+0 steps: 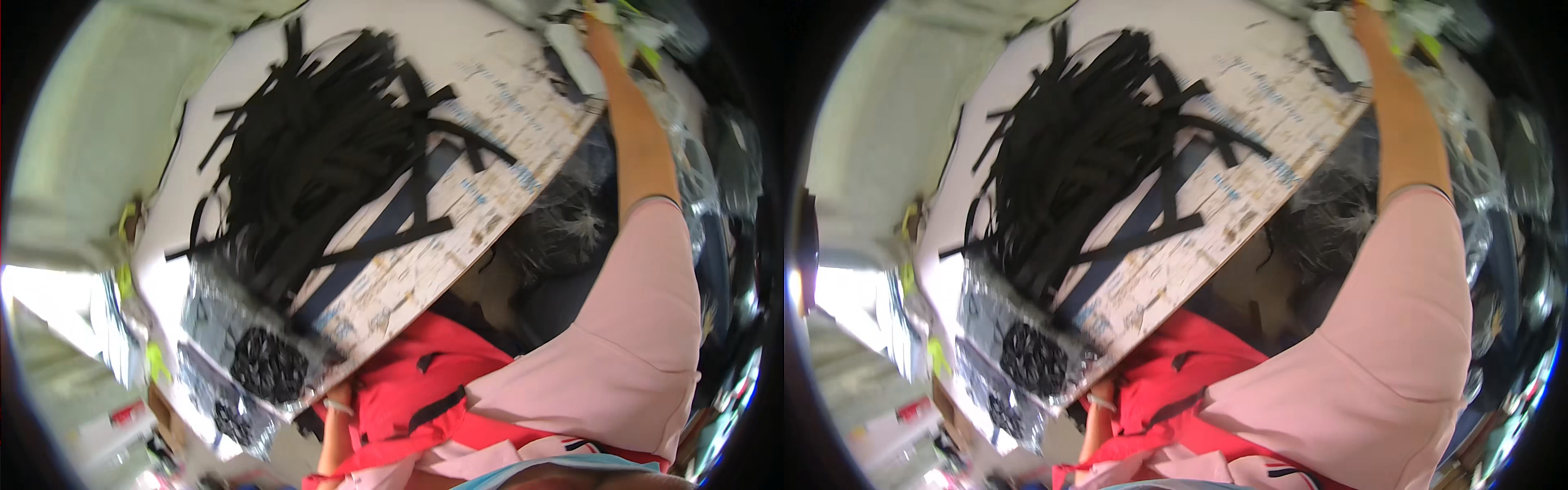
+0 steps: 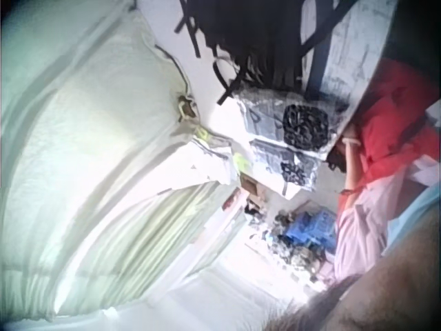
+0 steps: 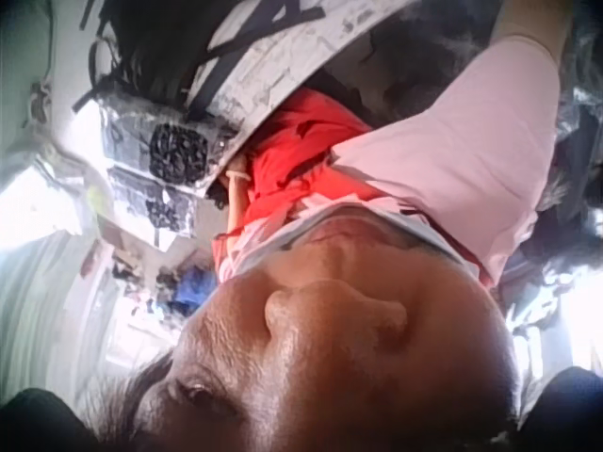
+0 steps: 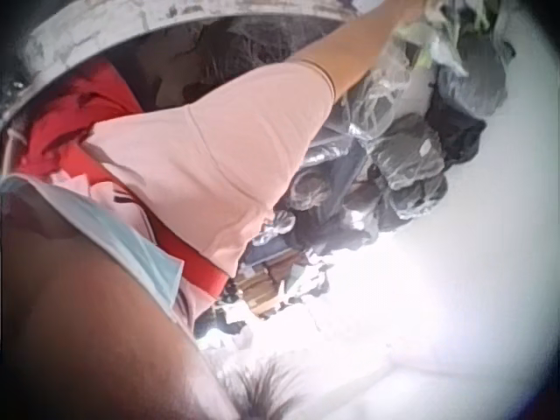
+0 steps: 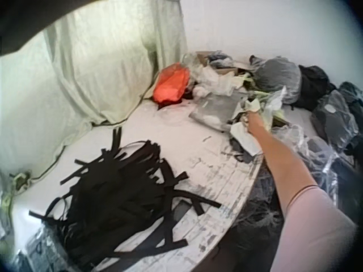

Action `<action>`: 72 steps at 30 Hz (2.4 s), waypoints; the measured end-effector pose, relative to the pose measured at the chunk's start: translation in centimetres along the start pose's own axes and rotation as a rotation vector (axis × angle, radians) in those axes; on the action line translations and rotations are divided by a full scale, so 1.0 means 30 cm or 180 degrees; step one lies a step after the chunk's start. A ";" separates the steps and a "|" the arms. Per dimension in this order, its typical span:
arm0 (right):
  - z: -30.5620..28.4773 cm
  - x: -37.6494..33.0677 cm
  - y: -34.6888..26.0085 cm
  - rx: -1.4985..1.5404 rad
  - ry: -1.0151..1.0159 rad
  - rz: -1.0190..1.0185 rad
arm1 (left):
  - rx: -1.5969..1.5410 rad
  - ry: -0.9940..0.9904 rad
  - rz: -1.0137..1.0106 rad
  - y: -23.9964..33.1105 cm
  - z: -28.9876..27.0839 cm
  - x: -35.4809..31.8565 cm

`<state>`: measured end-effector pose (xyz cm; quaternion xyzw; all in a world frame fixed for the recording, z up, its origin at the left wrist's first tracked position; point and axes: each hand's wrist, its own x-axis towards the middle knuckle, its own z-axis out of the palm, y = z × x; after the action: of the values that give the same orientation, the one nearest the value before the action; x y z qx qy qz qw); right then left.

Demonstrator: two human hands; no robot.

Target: Assemble plastic buckles onto nylon straps and pack them into plastic bags.

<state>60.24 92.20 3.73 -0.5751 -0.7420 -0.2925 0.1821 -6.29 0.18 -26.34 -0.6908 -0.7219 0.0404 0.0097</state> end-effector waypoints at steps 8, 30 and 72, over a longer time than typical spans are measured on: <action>-0.246 -0.264 -0.597 0.2141 -0.0113 0.0069 | -0.2266 -0.1423 -0.1410 0.220 -0.375 0.281; -1.425 -1.063 -2.017 0.4775 -0.1964 -0.2465 | -0.4129 0.4347 -0.4908 -0.039 -0.683 -0.351; -1.549 -0.937 -2.549 0.5256 -0.2460 -0.2935 | -0.4241 0.4581 -0.4344 -0.474 -0.648 -0.409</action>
<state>-8.60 28.50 4.95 0.0164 -0.8691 0.4742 0.1396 -18.56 -11.79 -5.42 0.1021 -0.6476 -0.7517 0.0712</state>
